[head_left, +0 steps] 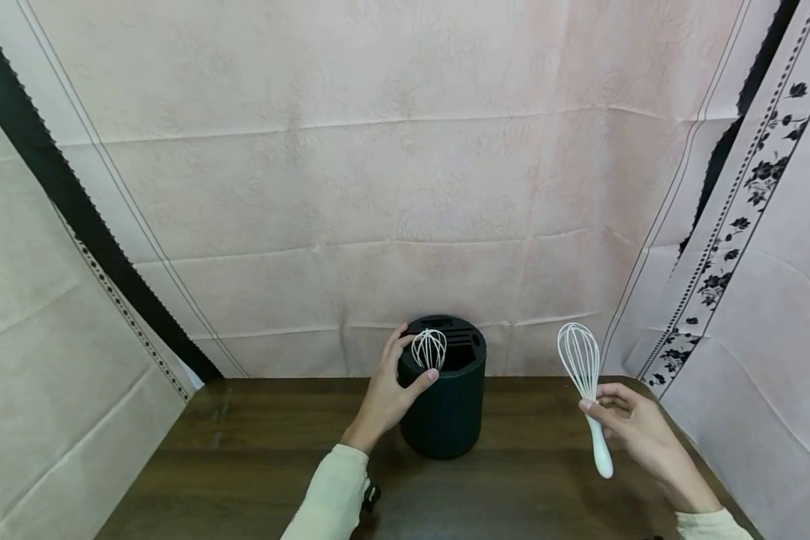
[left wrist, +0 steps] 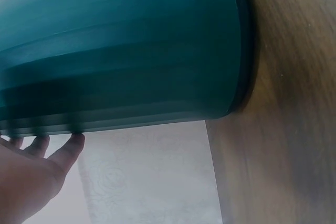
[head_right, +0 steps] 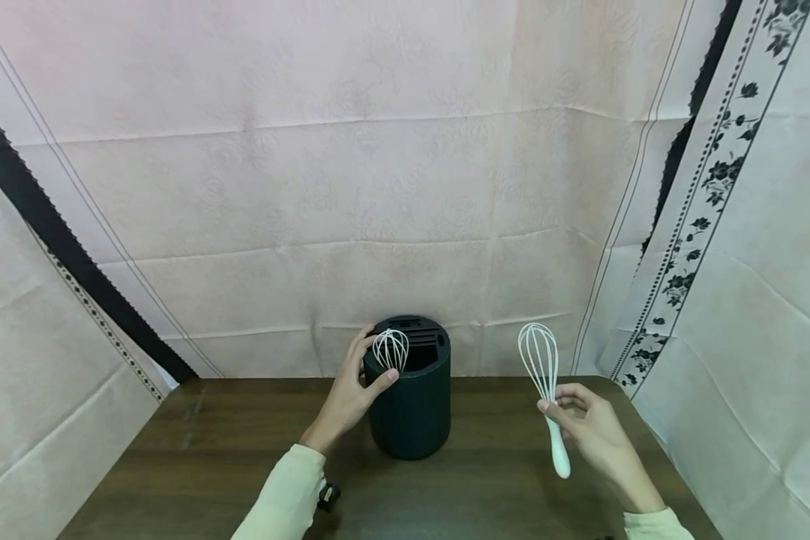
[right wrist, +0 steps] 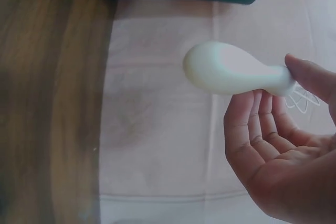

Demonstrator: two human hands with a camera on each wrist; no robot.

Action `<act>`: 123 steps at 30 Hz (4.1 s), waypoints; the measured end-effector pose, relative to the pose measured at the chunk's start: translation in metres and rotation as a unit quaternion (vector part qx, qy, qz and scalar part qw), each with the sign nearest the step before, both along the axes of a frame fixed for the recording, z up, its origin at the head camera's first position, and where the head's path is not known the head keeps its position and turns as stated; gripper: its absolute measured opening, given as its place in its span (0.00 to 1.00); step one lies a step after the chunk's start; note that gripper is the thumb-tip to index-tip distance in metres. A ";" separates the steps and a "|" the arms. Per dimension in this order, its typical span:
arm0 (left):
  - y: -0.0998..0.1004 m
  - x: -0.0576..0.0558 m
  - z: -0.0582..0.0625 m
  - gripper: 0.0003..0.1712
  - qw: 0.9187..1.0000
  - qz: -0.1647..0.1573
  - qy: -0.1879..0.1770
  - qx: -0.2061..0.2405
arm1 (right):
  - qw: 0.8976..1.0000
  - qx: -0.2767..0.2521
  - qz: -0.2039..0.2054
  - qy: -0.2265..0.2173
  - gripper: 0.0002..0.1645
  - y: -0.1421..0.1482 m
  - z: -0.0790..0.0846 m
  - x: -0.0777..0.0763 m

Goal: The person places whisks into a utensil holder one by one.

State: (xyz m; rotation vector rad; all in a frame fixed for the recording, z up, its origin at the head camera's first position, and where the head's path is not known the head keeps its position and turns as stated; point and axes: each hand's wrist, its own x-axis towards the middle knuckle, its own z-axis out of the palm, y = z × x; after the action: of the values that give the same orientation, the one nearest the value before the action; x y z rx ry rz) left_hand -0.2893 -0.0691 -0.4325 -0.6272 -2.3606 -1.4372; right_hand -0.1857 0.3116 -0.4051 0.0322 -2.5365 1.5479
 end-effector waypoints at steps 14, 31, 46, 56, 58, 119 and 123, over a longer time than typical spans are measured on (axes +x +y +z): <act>0.001 -0.001 0.000 0.40 1.000 -0.001 0.004 0.005 | 0.999 -0.034 0.011 0.039 0.30 -0.036 0.031 -0.005; -0.002 -0.001 -0.002 0.39 1.000 -0.003 0.006 0.008 | 0.997 -0.044 0.012 0.058 0.31 -0.075 0.059 -0.015; -0.002 -0.001 0.000 0.39 1.000 0.005 0.001 0.002 | 0.990 -0.098 0.035 0.093 0.27 -0.098 0.071 -0.022; -0.001 -0.003 -0.004 0.39 1.000 0.003 0.005 0.003 | 0.986 -0.102 0.055 0.120 0.25 -0.116 0.084 -0.036; 0.000 -0.003 -0.004 0.38 1.000 0.004 0.003 0.004 | 0.985 -0.104 0.058 0.127 0.25 -0.119 0.085 -0.039; 0.001 -0.014 -0.011 0.33 0.998 -0.027 0.023 0.054 | 0.969 -0.015 0.013 0.247 0.41 -0.176 0.036 -0.083; 0.001 -0.015 -0.010 0.33 0.998 -0.024 0.025 0.049 | 0.967 0.005 0.001 0.256 0.45 -0.176 0.034 -0.083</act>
State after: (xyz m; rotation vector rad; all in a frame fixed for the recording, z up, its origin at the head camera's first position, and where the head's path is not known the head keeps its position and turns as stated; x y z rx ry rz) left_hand -0.3042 -0.0685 -0.4426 -0.6887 -2.2360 -1.5290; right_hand -0.2686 0.1357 -0.3712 0.3839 -2.1333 1.3130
